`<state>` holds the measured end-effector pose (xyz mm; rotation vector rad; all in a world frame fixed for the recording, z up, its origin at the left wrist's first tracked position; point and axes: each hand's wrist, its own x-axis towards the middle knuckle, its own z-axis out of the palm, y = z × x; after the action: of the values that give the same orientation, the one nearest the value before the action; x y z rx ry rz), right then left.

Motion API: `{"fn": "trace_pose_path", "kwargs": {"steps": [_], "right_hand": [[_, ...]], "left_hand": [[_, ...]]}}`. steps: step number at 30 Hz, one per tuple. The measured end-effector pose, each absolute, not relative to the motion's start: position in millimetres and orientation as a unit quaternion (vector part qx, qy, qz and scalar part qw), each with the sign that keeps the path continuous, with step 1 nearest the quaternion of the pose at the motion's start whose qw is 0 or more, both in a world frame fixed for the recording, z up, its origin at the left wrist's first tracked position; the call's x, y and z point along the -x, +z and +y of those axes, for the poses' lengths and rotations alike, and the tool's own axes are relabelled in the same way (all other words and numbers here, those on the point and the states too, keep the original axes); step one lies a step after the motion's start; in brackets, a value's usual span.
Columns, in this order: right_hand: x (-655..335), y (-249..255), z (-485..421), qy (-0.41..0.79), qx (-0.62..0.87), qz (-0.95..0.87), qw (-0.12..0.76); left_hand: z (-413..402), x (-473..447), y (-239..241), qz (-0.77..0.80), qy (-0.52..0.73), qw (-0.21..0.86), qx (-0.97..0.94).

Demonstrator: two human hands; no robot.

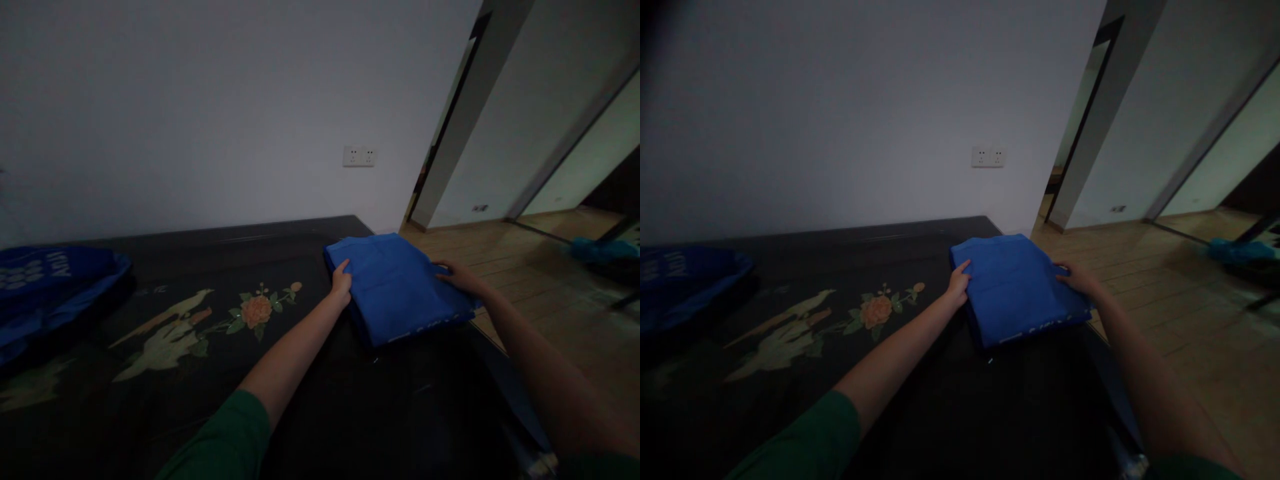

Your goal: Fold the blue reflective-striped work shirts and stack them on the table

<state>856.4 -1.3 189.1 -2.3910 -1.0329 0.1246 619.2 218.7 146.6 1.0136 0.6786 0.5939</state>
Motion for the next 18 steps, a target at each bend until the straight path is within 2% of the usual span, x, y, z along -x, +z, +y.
{"fn": "trace_pose_path", "kwargs": {"steps": [7,10,13,15,18], "right_hand": [[-841,175,-7,-0.005,0.901,-0.349,0.257],[-831,175,-5,-0.01,0.915,-0.349,0.2],[-819,175,-1,-0.081,0.925,-0.351,0.121],[-811,172,5,-0.148,0.908,-0.378,0.105],[-798,155,19,-0.161,0.859,-0.46,0.156]], "left_hand": [[232,-627,152,0.309,0.278,0.75,-0.514],[235,-624,152,0.314,0.273,0.728,-0.545],[230,-610,156,0.324,0.296,0.691,-0.575],[219,-595,159,0.314,0.325,0.618,-0.644],[190,-571,157,0.187,0.29,0.395,-0.852]]}}
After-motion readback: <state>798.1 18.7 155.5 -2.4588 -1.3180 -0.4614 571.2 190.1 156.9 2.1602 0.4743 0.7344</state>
